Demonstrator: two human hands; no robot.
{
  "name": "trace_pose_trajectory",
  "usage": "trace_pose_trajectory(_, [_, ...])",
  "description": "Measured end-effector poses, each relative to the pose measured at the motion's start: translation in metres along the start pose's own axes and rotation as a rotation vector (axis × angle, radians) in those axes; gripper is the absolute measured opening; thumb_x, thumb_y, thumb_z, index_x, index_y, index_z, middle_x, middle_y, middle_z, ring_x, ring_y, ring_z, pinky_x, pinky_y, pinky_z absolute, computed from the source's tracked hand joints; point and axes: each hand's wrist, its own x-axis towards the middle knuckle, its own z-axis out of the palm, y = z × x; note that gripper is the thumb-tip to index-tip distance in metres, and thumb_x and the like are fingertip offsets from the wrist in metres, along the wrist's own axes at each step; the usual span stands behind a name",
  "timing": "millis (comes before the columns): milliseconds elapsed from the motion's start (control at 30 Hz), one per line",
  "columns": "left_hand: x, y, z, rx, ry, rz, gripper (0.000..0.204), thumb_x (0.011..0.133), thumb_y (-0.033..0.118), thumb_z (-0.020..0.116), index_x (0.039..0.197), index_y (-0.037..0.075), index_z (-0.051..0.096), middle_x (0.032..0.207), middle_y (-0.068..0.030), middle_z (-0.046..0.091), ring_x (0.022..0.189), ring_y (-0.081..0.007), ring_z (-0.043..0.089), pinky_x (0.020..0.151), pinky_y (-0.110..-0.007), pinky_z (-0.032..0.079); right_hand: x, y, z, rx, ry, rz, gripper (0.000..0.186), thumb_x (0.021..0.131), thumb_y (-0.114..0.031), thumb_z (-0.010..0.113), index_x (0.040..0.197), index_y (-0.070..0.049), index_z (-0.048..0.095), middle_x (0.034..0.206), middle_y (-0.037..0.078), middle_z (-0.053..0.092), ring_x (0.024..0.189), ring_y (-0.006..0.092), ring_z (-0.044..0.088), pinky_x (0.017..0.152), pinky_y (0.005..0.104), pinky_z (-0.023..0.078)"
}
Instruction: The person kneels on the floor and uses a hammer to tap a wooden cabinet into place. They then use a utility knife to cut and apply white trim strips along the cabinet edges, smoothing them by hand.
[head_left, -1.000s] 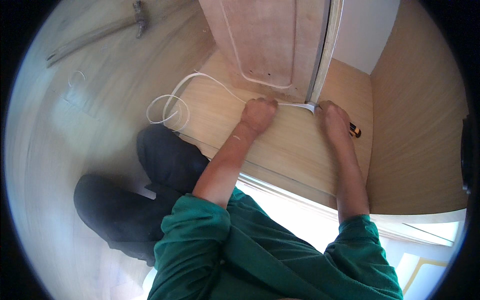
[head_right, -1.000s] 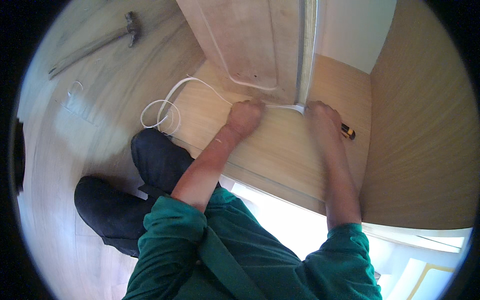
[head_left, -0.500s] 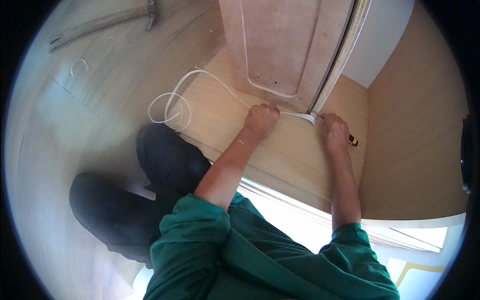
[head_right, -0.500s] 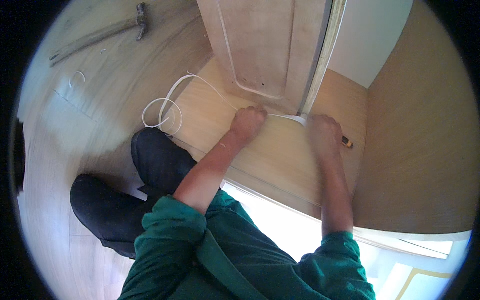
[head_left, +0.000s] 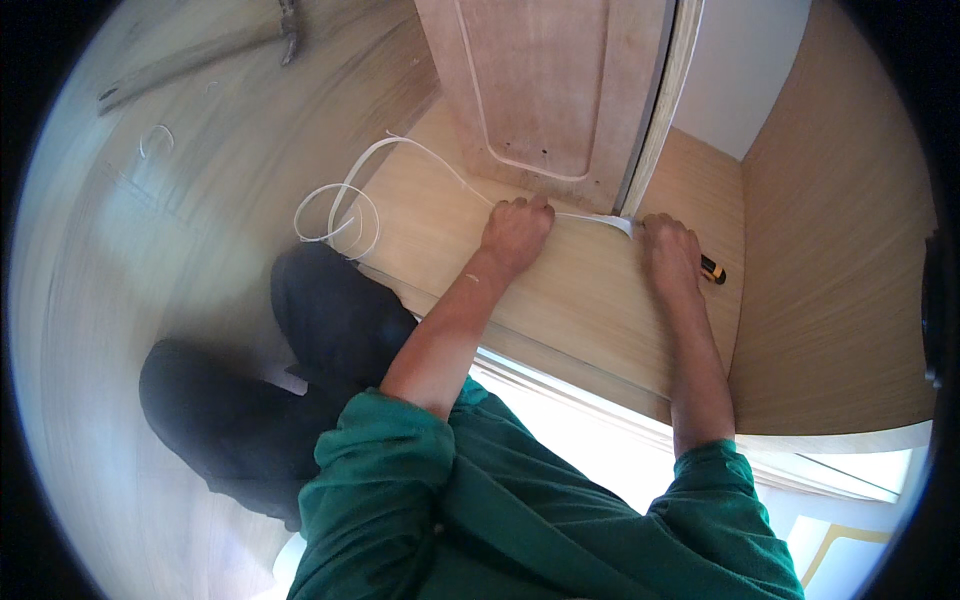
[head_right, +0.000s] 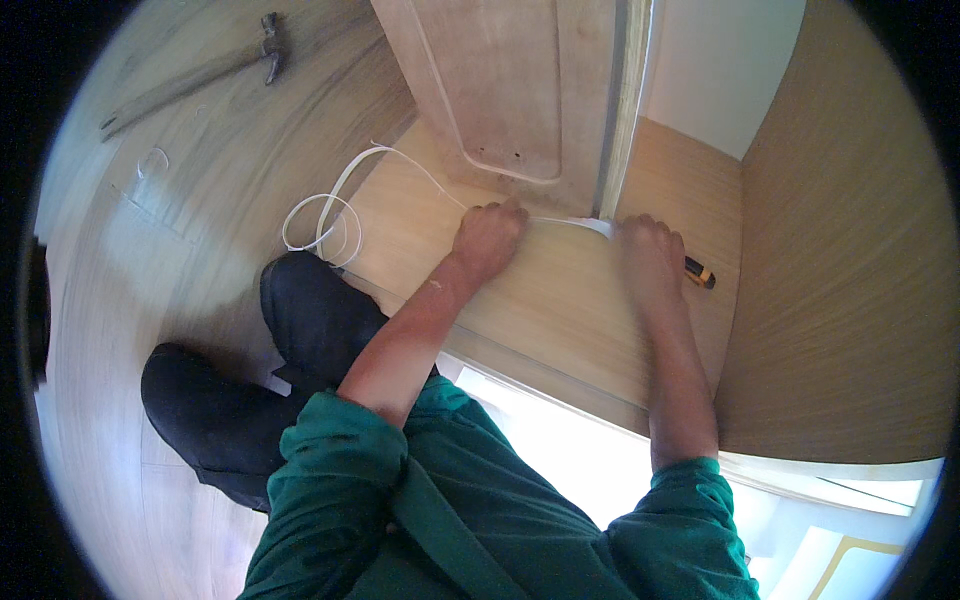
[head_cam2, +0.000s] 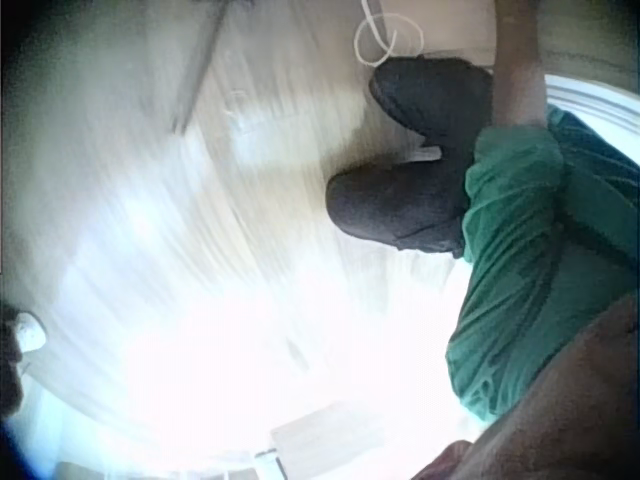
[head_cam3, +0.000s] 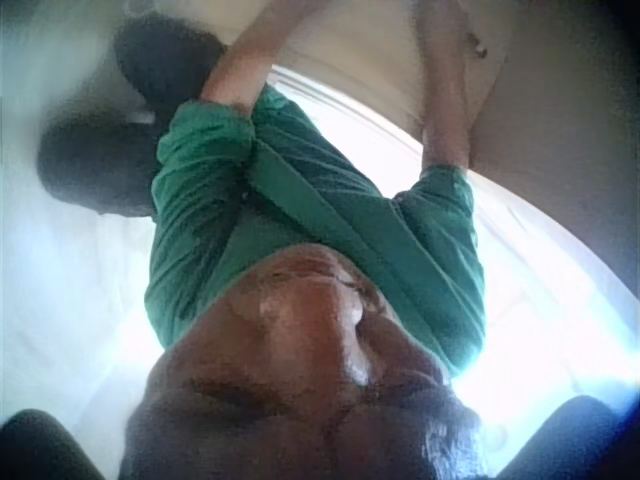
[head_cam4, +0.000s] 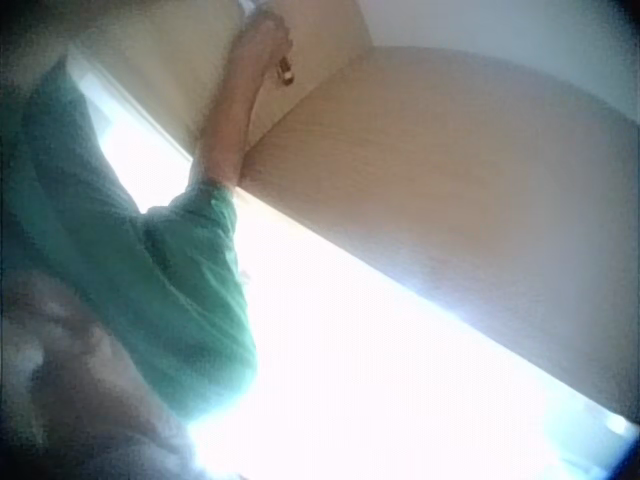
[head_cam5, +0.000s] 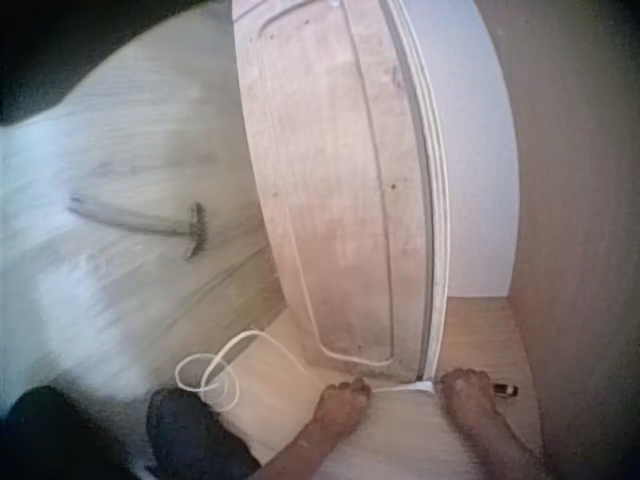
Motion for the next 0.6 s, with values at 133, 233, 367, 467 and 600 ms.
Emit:
trace_pose_trajectory(133, [0.002, -0.003, -0.002, -0.015, 0.009, 0.003, 0.013, 0.081, 0.007, 0.059, 0.09, 0.004, 0.068, 0.094, -0.014, 0.065, 0.084, -0.0299, 0.07, 0.07, -0.043, 0.058, 0.007, 0.001, 0.002, 0.016, 0.06, -0.069, 0.018, 0.087, -0.011, 0.054, 0.091, -0.003, 0.069, 0.091, 0.018, 0.068, 0.084, 0.0333, 0.068, 0.075, 0.0473, 0.053])
trace_pose_trajectory(233, [-0.003, 0.004, 0.001, -0.021, -0.023, 0.007, 0.013, 0.082, 0.007, 0.058, 0.089, 0.003, 0.068, 0.095, -0.0146, 0.066, 0.086, -0.0294, 0.07, 0.069, -0.042, 0.058, 0.018, 0.011, 0.02, 0.017, -0.048, -0.048, 0.018, 0.088, -0.011, 0.053, 0.091, -0.002, 0.068, 0.092, 0.019, 0.068, 0.086, 0.0341, 0.068, 0.077, 0.0469, 0.053])
trace_pose_trajectory(367, [-0.01, 0.01, -0.006, 0.002, -0.045, -0.033, 0.014, 0.084, 0.009, 0.058, 0.088, 0.006, 0.071, 0.097, -0.0112, 0.067, 0.09, -0.0266, 0.069, 0.074, -0.041, 0.057, 0.017, 0.004, 0.003, 0.039, -0.163, -0.034, 0.017, 0.084, -0.007, 0.056, 0.094, -0.002, 0.07, 0.098, 0.02, 0.067, 0.097, 0.0366, 0.064, 0.089, 0.0466, 0.049])
trace_pose_trajectory(467, [-0.014, 0.011, -0.004, -0.026, -0.05, -0.022, 0.014, 0.083, 0.009, 0.059, 0.088, 0.006, 0.071, 0.097, -0.0105, 0.067, 0.09, -0.0259, 0.069, 0.075, -0.041, 0.057, 0.012, 0.002, -0.008, 0.119, -0.292, 0.068, 0.018, 0.087, -0.01, 0.056, 0.096, 0.0, 0.069, 0.097, 0.022, 0.066, 0.097, 0.0378, 0.063, 0.088, 0.0463, 0.049])
trace_pose_trajectory(600, [-0.015, 0.007, -0.006, -0.023, -0.022, -0.006, 0.013, 0.082, 0.009, 0.059, 0.089, 0.005, 0.07, 0.097, -0.0108, 0.065, 0.09, -0.0266, 0.068, 0.075, -0.041, 0.057, 0.003, -0.004, -0.023, 0.128, -0.13, 0.035, 0.02, 0.09, -0.012, 0.057, 0.1, 0.001, 0.068, 0.098, 0.022, 0.065, 0.097, 0.0388, 0.063, 0.086, 0.0465, 0.049])
